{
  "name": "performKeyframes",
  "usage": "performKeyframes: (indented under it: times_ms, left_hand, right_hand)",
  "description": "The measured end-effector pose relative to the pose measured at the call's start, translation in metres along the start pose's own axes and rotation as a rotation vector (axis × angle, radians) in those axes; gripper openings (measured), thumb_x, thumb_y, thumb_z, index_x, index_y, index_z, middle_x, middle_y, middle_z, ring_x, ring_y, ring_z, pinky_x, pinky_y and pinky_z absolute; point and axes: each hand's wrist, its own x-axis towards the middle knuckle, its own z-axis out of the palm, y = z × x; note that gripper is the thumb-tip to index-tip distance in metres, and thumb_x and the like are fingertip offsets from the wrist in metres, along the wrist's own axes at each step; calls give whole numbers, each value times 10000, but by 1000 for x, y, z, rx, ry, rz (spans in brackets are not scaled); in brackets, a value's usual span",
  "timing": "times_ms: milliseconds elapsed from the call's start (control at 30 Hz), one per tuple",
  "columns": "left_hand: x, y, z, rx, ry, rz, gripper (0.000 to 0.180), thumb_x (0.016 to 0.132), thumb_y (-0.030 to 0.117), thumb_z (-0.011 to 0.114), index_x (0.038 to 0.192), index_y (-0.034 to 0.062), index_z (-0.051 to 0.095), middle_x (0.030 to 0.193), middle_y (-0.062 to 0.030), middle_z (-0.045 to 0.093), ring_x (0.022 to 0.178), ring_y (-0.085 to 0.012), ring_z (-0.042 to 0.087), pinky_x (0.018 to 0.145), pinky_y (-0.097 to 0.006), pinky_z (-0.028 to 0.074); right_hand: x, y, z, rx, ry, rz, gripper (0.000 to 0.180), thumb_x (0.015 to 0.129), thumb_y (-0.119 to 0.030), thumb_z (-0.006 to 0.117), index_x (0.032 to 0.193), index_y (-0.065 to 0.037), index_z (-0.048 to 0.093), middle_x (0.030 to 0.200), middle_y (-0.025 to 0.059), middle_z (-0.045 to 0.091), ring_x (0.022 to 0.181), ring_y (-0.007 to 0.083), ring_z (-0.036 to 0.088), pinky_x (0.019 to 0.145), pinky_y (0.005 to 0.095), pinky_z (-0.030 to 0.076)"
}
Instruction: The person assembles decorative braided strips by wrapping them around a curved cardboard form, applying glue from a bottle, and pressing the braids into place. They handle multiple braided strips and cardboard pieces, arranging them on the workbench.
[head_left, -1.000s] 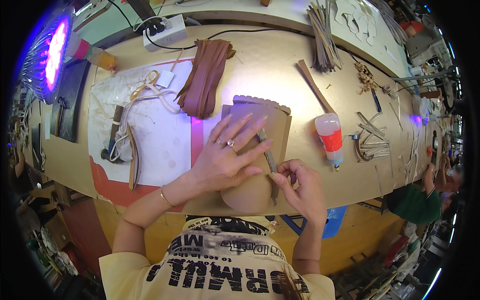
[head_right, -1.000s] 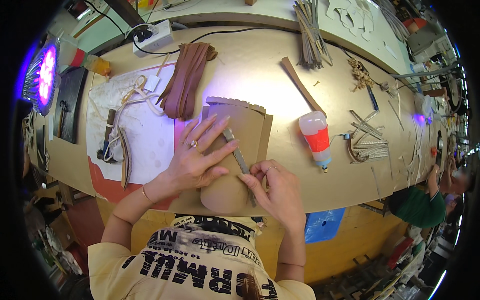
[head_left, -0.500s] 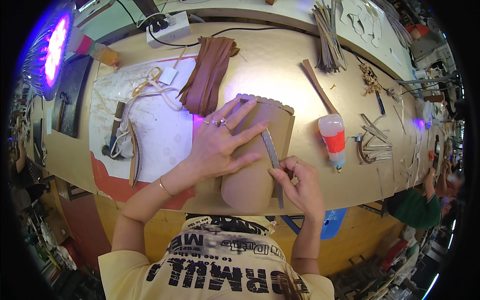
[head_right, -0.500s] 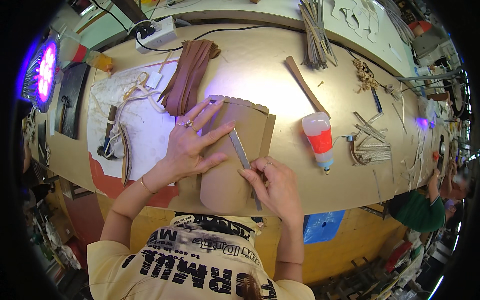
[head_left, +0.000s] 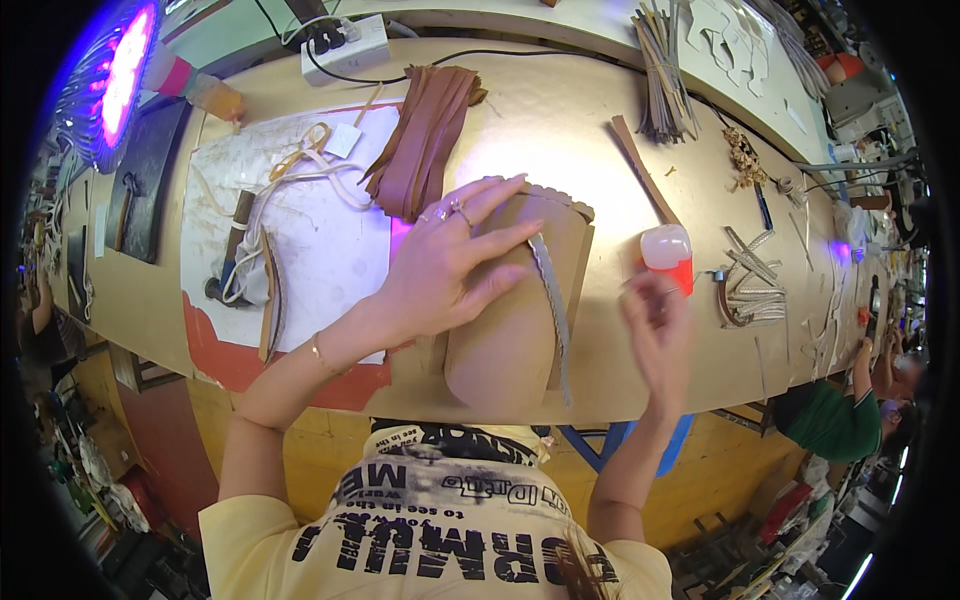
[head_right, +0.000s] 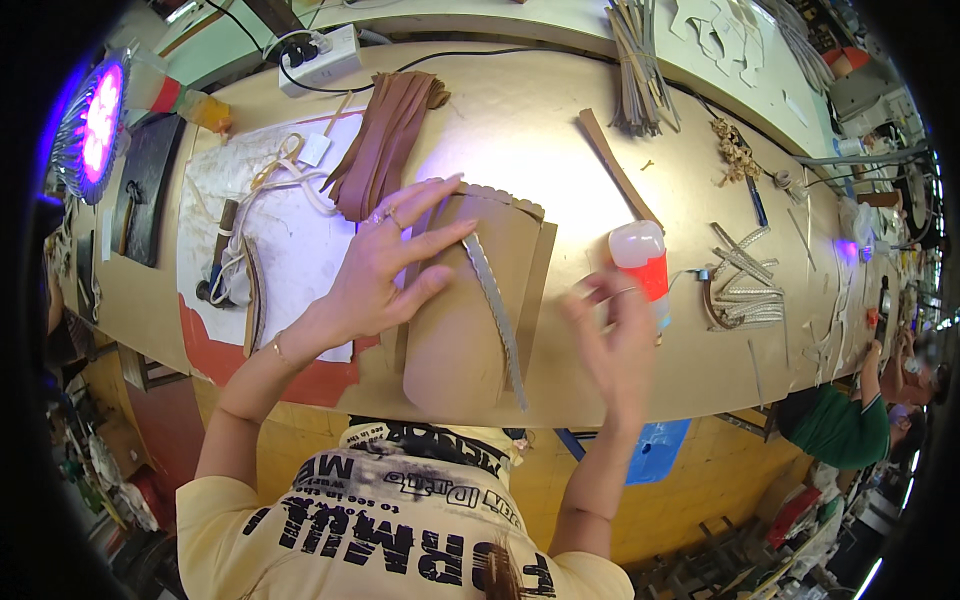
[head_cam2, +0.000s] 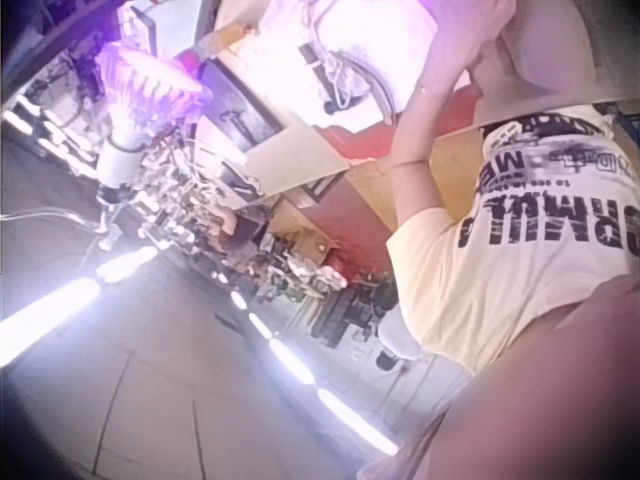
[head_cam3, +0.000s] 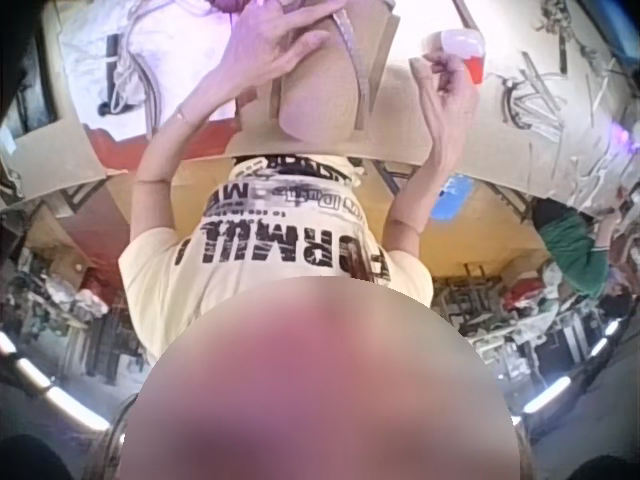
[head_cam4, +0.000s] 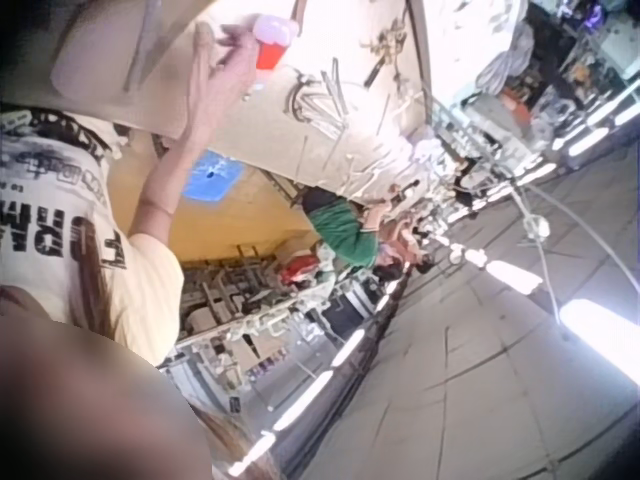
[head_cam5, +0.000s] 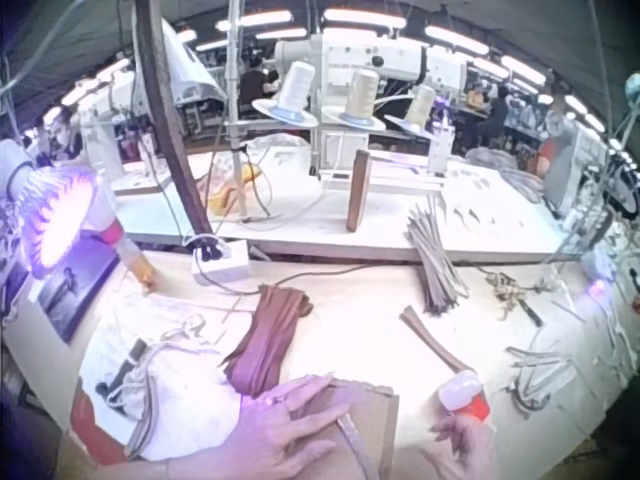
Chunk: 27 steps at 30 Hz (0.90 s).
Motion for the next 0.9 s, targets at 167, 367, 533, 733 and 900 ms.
performKeyframes:
  times_ms: [167,367,533,733,900]
  left_hand:
    - [8,0,10,40,114,-29,458,811,219,723,1248,111,635,1416,-155,482,1281,-362,463,1047,-452,386]
    - [15,25,7,53,215,-76,425,830,250,712,1219,100,634,1400,-163,486,1256,-351,484,1016,-448,388]
    - [21,68,19,172,-58,52,348,798,201,707,1117,69,655,1299,-160,564,1245,-335,500,1052,-454,363]
    - [56,82,57,686,-509,280,237,774,151,651,968,25,703,1197,-177,610,1169,-301,541,1022,-417,350]
    - [105,72,71,818,-944,368,202,741,167,650,871,32,724,1023,-134,672,1036,-247,594,967,-358,360]
  right_hand:
    - [42,34,-25,-670,284,-51,999,587,-534,860,1343,-8,474,1220,194,513,1059,319,596,860,417,509]
    - [46,61,-31,-612,235,-128,938,537,-572,868,1176,60,596,1169,195,515,1033,350,568,879,433,493]
    - [32,60,-32,-757,356,-213,658,624,-463,867,980,55,673,1074,171,545,945,331,567,832,418,486]
    - [12,76,-47,354,378,-27,403,811,-363,770,969,-4,681,1013,92,633,905,145,586,792,310,466]
    - [-13,104,-56,665,453,-115,531,924,-377,640,1275,-3,504,1153,86,593,1020,152,569,856,308,459]
